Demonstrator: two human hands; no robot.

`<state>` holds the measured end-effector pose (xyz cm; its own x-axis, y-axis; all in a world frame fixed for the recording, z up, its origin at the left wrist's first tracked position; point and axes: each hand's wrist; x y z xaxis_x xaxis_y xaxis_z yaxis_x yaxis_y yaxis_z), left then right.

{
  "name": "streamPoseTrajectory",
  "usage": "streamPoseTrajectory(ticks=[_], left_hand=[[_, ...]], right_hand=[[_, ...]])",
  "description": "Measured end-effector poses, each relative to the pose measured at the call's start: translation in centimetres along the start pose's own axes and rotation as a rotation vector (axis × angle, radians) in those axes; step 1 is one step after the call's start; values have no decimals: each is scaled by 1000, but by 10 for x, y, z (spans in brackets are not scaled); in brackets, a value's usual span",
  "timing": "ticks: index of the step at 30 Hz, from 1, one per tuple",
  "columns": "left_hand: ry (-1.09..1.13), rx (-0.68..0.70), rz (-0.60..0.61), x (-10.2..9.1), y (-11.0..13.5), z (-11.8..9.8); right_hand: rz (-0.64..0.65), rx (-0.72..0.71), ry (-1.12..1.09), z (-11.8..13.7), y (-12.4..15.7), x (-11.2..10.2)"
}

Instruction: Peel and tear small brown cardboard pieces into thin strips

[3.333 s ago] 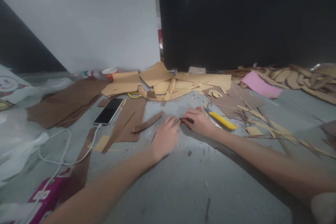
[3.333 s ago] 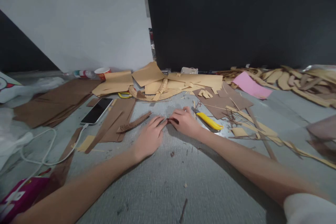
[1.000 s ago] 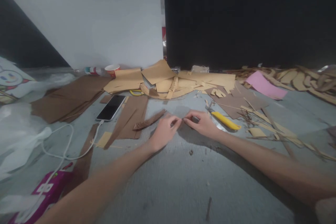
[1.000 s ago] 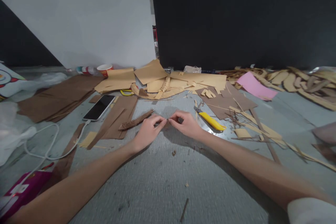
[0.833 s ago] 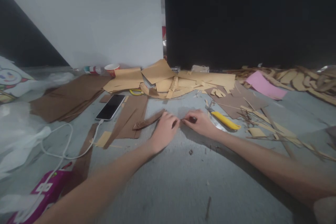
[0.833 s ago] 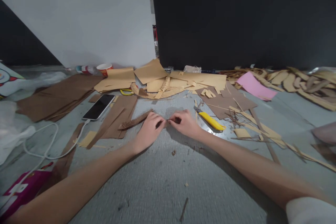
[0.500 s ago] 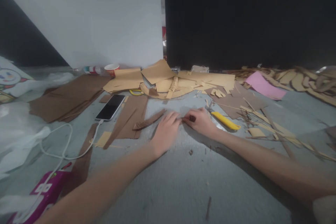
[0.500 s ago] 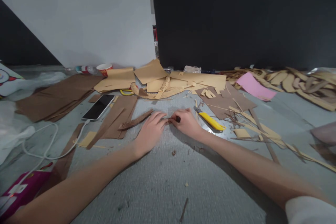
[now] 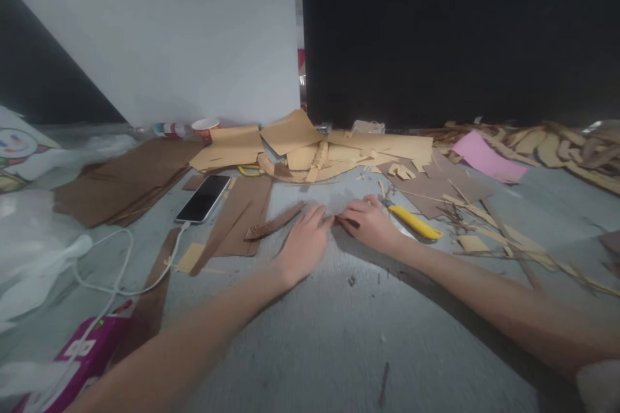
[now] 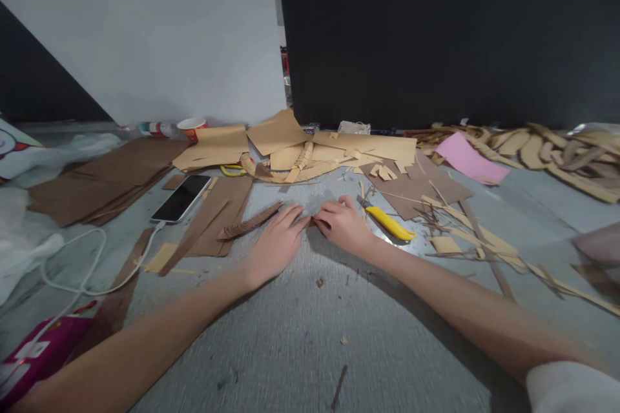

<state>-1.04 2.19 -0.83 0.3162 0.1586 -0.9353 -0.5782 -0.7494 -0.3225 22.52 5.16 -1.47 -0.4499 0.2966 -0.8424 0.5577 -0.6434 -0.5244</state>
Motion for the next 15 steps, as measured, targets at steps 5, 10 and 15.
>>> streamPoseTrajectory(ticks=[5,10,15], left_hand=[[-2,-14,25,-1,-1,-1],[7,-9,37,1,-1,0],[50,-6,35,1,-1,2]], right_hand=[[84,-145,57,0,-3,-13],[165,-188,41,2,-7,-25],[287,-191,92,8,-10,-32]])
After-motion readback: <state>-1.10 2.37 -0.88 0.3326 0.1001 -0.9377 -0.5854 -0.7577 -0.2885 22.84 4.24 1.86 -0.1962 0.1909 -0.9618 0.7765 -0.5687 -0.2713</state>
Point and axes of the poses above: each hand's wrist, its own y-axis away from the middle knuckle, its own x-axis out of the palm, z = x × y, and after that the axes turned 1 degree about -z, right-handed
